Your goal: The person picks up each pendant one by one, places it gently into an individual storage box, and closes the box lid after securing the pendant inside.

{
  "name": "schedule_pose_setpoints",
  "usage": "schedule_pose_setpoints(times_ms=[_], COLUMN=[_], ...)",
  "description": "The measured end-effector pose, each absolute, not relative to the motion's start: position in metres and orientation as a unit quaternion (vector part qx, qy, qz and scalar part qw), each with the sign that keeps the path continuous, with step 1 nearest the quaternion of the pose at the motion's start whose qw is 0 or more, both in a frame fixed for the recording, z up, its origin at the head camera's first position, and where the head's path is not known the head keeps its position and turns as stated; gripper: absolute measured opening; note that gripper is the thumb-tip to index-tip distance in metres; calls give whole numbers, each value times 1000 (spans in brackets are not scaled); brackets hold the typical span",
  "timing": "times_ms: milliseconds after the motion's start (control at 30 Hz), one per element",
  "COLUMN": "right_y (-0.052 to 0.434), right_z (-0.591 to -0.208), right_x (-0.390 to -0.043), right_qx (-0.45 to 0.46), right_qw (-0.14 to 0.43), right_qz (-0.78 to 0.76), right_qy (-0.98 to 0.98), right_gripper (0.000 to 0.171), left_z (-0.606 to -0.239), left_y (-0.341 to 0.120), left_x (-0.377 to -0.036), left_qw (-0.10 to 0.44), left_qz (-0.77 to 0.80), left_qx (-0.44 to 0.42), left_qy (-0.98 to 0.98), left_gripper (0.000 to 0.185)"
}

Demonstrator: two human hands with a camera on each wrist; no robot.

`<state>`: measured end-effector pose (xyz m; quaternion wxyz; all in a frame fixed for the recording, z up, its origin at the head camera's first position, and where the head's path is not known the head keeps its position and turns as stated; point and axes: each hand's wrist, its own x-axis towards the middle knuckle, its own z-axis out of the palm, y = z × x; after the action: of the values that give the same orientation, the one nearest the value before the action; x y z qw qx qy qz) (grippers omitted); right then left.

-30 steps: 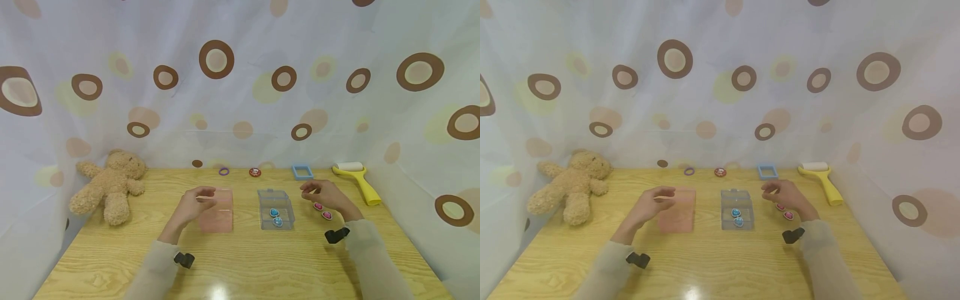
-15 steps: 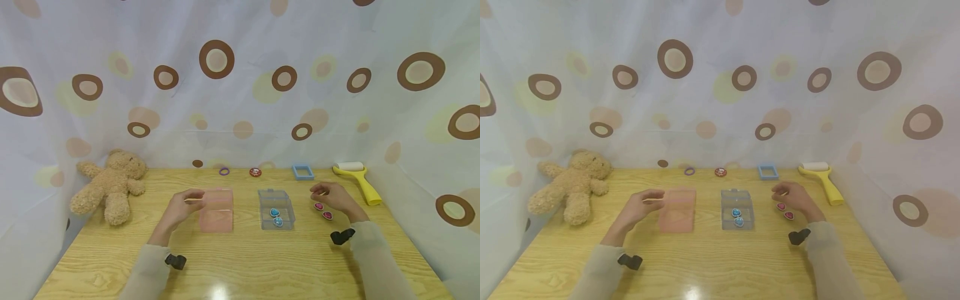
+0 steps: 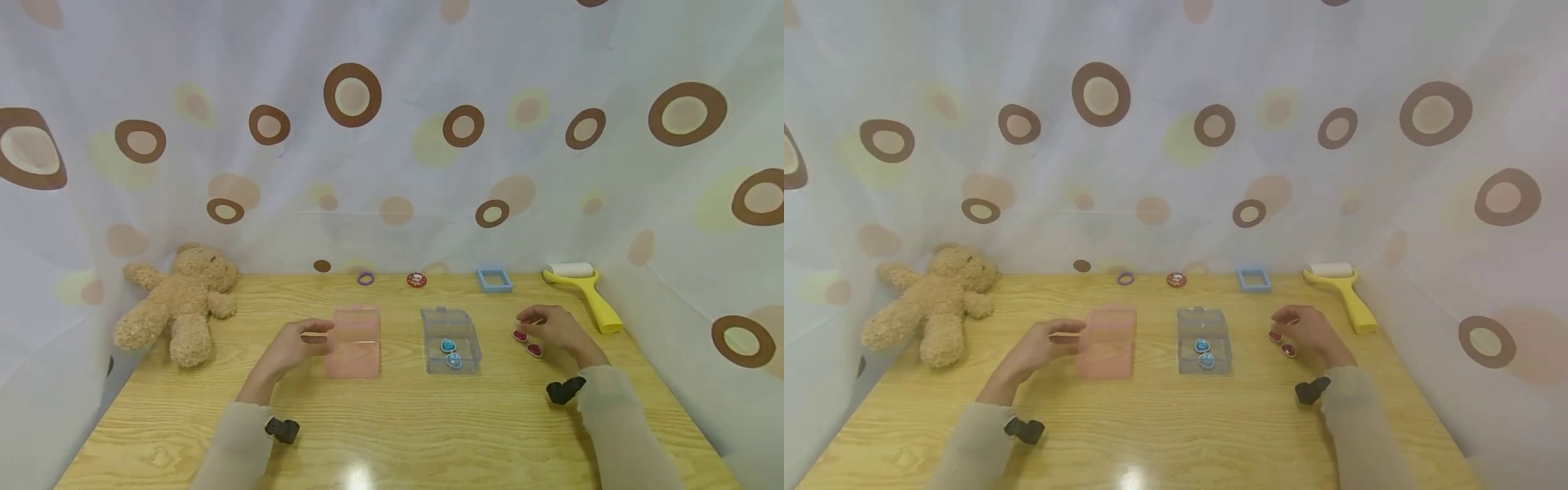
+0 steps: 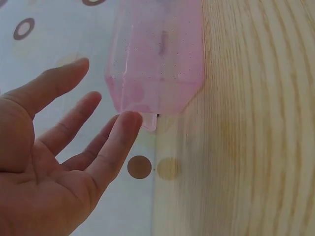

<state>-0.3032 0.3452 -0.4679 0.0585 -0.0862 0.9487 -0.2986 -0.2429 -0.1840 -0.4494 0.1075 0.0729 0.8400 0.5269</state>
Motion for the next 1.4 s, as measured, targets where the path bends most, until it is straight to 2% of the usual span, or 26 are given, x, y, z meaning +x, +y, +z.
schedule_pose_setpoints(times_ms=[200, 500, 800, 1400], right_y=[348, 348, 348, 347], right_z=[-472, -478, -482, -481], right_x=[-301, -302, -303, -304], right_qx=[-78, -67, -68, -79], right_qw=[69, 80, 91, 88], right_qz=[-298, -302, -293, -278], right_qy=[949, 947, 949, 953], right_gripper=[34, 39, 43, 39], left_z=[-453, -457, -452, -456], left_y=[-185, -186, -186, -188], left_x=[-241, -241, -239, -239], left_qw=[141, 164, 177, 189], left_qz=[530, 538, 542, 544], left_qx=[97, 105, 118, 119], left_qy=[831, 820, 813, 809], left_gripper=[53, 61, 63, 72])
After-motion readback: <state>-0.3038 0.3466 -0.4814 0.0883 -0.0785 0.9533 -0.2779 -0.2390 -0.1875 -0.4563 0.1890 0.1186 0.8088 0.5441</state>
